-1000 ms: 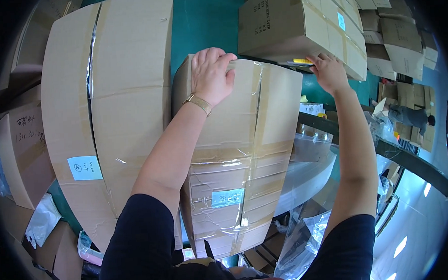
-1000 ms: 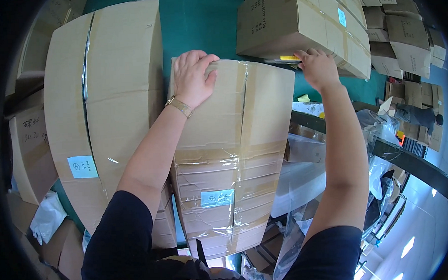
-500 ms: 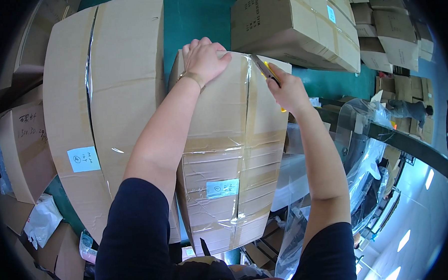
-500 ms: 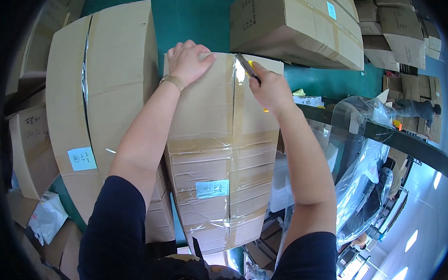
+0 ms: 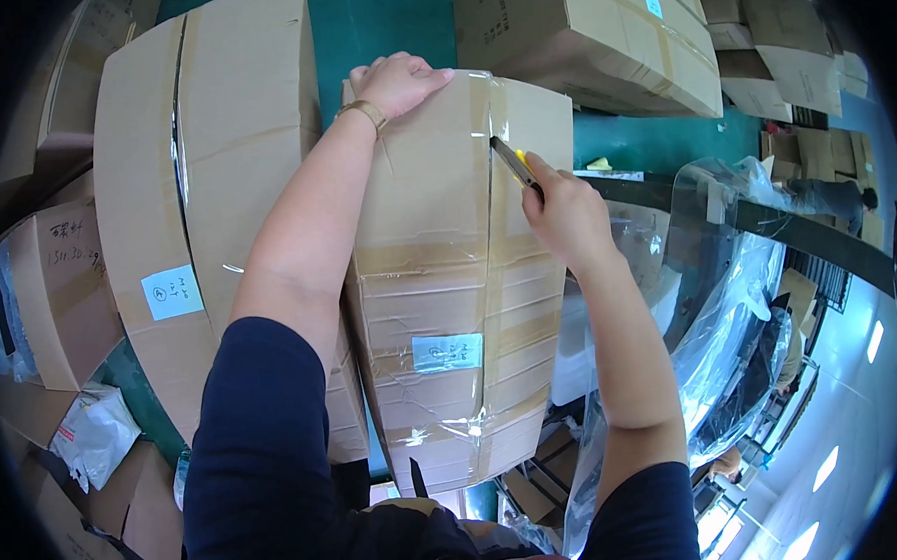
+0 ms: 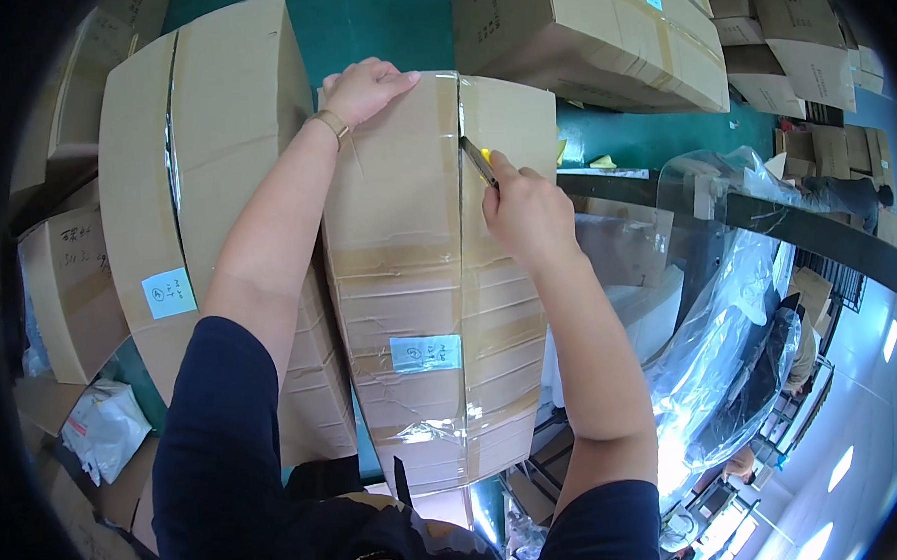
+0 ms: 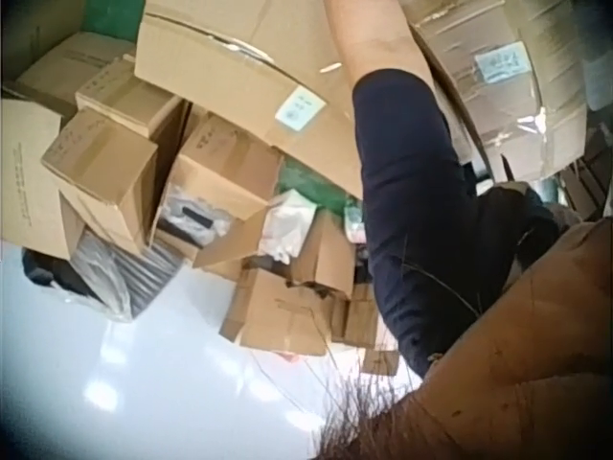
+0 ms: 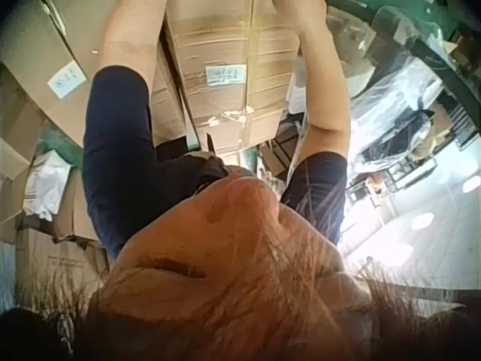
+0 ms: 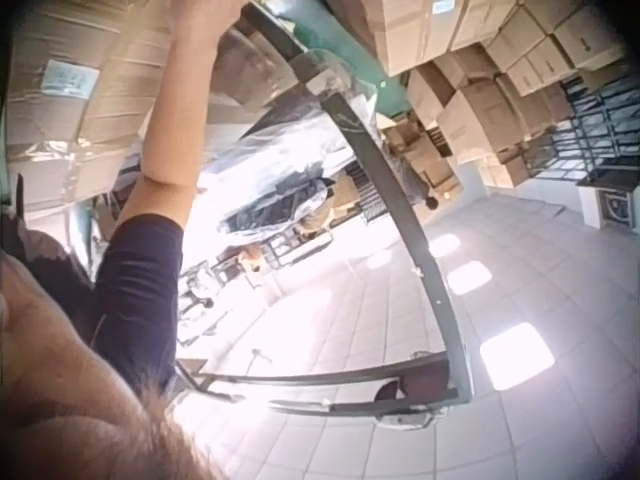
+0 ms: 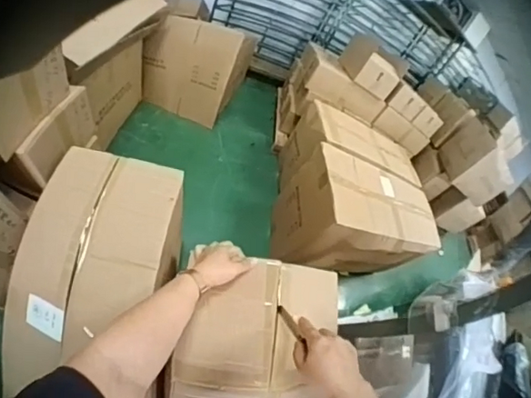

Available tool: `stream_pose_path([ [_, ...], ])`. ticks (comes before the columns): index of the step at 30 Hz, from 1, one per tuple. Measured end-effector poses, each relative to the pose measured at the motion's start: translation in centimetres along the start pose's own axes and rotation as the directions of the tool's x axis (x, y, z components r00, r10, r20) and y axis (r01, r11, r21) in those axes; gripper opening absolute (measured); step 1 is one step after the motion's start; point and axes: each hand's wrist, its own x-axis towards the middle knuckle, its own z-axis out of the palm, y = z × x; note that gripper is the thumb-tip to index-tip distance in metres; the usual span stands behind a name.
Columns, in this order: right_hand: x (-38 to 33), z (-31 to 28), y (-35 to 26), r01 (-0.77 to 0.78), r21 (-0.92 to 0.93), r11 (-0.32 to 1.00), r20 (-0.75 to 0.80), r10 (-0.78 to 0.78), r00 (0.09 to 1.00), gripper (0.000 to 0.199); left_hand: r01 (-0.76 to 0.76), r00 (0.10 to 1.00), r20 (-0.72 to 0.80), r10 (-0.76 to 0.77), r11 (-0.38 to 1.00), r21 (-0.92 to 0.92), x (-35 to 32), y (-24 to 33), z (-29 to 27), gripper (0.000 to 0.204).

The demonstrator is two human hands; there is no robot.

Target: Opening cardboard boxes and placing bicycle seats into individual plastic bags before organizing them on a table.

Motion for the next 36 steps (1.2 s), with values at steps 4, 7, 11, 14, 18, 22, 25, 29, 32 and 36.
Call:
stream_pose_path([
  [4,-5.0,0.8,0.4,-0.016,0.024,1.000,-0.012,0.016,1.000,0.041,0.050,0.993,0.107,-0.039,0.993,-0.104,0.3,0.7,-0.8,0.055],
  [7,-8.4,0.8,0.2,-0.041,0.043,0.998,0.048,0.038,0.998,0.043,0.109,0.983,0.166,-0.078,0.977,-0.185,0.4,1.1,-1.1,0.055],
  [11,-12.7,1.7,0.2,-0.062,0.060,0.996,0.095,0.056,0.994,0.045,0.154,0.978,0.191,-0.087,0.915,-0.374,0.7,0.3,-1.4,0.053],
  [14,-15.7,3.1,0.4,-0.084,0.067,0.994,0.124,0.075,0.989,0.047,0.207,0.968,0.231,-0.092,0.815,-0.541,0.3,0.3,-1.6,0.044],
  [18,-18.9,4.0,0.2,-0.104,0.088,0.991,0.152,0.090,0.984,0.048,0.254,0.952,0.302,-0.047,0.671,-0.697,-0.2,1.1,-2.2,0.036],
  [22,-22.7,4.7,-0.3,-0.151,0.089,0.984,0.231,0.127,0.965,0.050,0.295,0.951,0.281,-0.130,0.656,-0.694,-1.0,2.7,-3.1,0.051],
  [25,-26.2,5.6,-0.5,-0.159,0.097,0.983,0.234,0.132,0.963,0.050,0.283,0.950,0.307,-0.054,0.559,-0.779,-0.2,0.8,-3.0,0.048],
  [29,-30.7,6.7,-0.6,-0.184,0.109,0.977,0.279,0.147,0.949,0.051,0.332,0.943,0.269,-0.194,0.567,-0.754,-2.3,4.8,-3.7,0.046],
  [32,-34.4,7.9,-1.1,-0.196,0.089,0.977,0.334,0.156,0.929,0.050,0.254,0.967,0.233,-0.106,0.520,-0.815,-1.4,3.3,-2.9,0.054],
  [36,-39.3,8.1,-1.7,-0.219,0.075,0.973,0.414,0.169,0.894,0.050,0.279,0.957,0.155,-0.244,0.641,-0.715,-4.5,8.0,-2.8,0.067],
])
